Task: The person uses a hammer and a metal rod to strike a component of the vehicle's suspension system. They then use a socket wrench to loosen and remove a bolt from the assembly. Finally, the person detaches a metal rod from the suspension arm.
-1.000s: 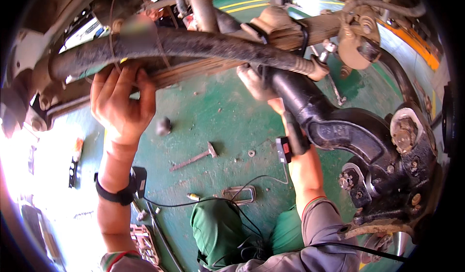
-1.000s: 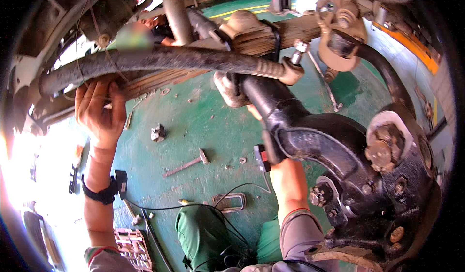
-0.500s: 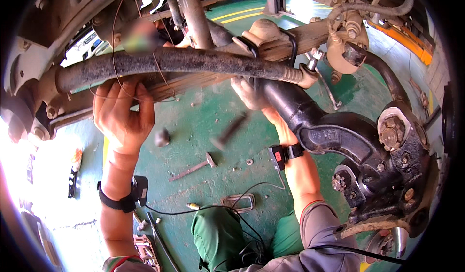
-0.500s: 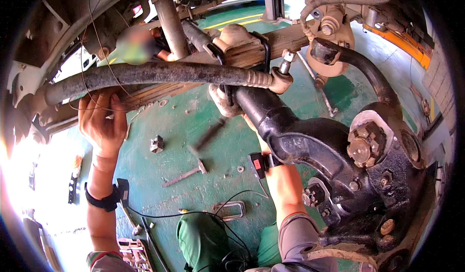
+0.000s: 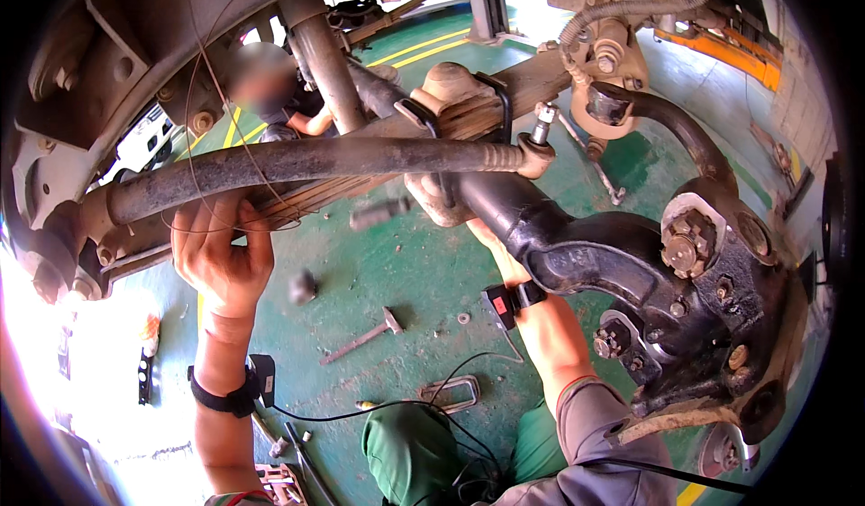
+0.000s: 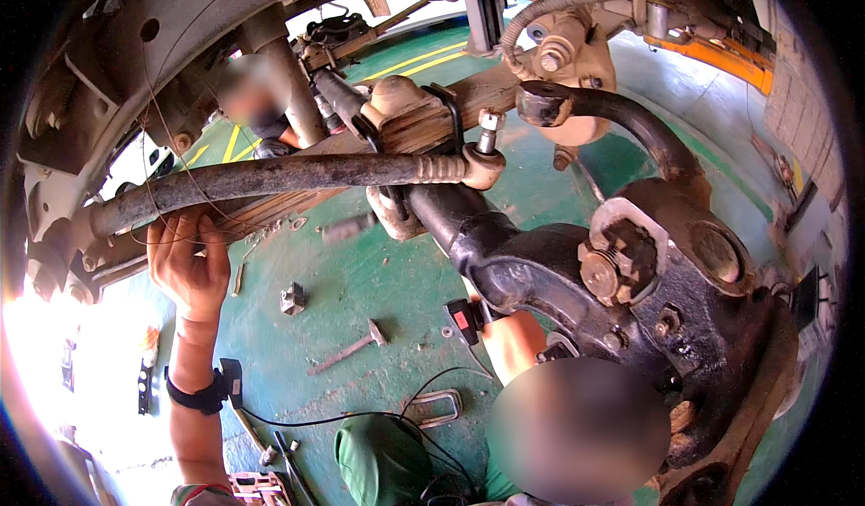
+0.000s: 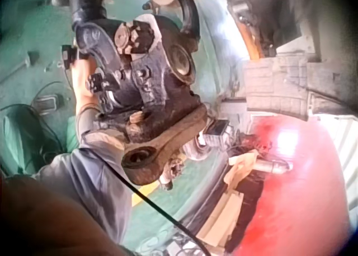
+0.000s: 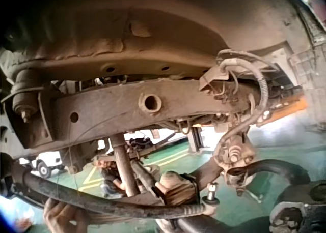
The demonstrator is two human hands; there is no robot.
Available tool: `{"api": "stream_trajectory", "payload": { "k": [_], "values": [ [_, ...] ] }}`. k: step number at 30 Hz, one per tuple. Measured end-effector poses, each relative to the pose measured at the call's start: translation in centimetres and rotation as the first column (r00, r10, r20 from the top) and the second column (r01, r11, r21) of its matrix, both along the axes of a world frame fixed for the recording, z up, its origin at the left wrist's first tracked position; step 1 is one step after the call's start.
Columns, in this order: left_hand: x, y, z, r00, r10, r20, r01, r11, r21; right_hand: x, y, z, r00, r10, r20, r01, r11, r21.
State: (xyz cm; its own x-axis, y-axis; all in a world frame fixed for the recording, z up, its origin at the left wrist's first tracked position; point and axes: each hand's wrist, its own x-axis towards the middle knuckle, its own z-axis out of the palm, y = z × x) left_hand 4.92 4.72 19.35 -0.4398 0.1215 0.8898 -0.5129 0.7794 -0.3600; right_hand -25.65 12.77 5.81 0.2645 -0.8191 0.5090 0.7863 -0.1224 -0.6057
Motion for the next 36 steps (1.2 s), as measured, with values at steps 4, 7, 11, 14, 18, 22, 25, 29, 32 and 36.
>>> {"api": "stream_trajectory", "payload": {
  "k": [4, 7, 11, 14, 18, 22, 25, 29, 32, 36],
  "values": [
    [-0.2, 0.0, -0.1, 1.0, -0.015, -0.019, 0.014, 1.0, -0.015, -0.8, -0.5, -0.5, 0.988, -0.099, -0.118, 0.094, 0.994, -0.049],
    [-0.2, -0.1, 0.0, 1.0, 0.014, -0.012, -0.014, 1.0, -0.019, -0.4, -1.1, -0.9, 0.995, 0.021, -0.099, -0.03, 0.996, -0.084],
    [0.1, -0.4, -0.1, 1.0, 0.008, -0.023, -0.009, 0.999, -0.053, 4.1, 1.8, 1.7, 0.856, -0.509, 0.093, 0.454, 0.825, 0.338],
    [-0.5, 0.0, 0.2, 1.0, -0.006, -0.019, 0.005, 0.999, -0.053, -2.7, -1.0, -0.1, 0.919, 0.122, 0.374, -0.297, 0.839, 0.455],
    [0.0, -0.2, 0.1, 1.0, 0.021, -0.004, -0.021, 0.999, -0.029, -2.0, -2.5, 0.7, 0.957, 0.232, -0.174, -0.253, 0.962, -0.108],
    [-0.2, -0.2, -0.1, 1.0, -0.016, -0.021, 0.015, 0.997, -0.07, -0.9, -1.6, 0.9, 0.945, 0.312, -0.097, -0.323, 0.937, -0.13],
    [-0.1, -0.1, -0.1, 1.0, 0.013, -0.022, -0.013, 1.0, -0.013, -0.8, -1.2, 0.4, 0.982, 0.186, -0.034, -0.185, 0.982, 0.021],
    [-0.7, 0.2, 0.1, 0.999, -0.01, -0.037, 0.009, 0.999, -0.042, -2.4, -1.6, -1.6, 0.972, 0.109, 0.209, -0.173, 0.931, 0.321],
    [0.2, -0.2, 0.0, 0.999, 0.03, -0.023, -0.031, 0.999, -0.03, 2.1, -0.3, 0.2, 0.944, -0.299, 0.143, 0.237, 0.91, 0.339],
    [0.3, -0.4, -0.1, 1.0, 0.012, -0.027, -0.012, 1.0, -0.026, 2.1, -0.2, 1.5, 0.945, -0.326, 0.02, 0.326, 0.944, -0.056]
  ]
}}
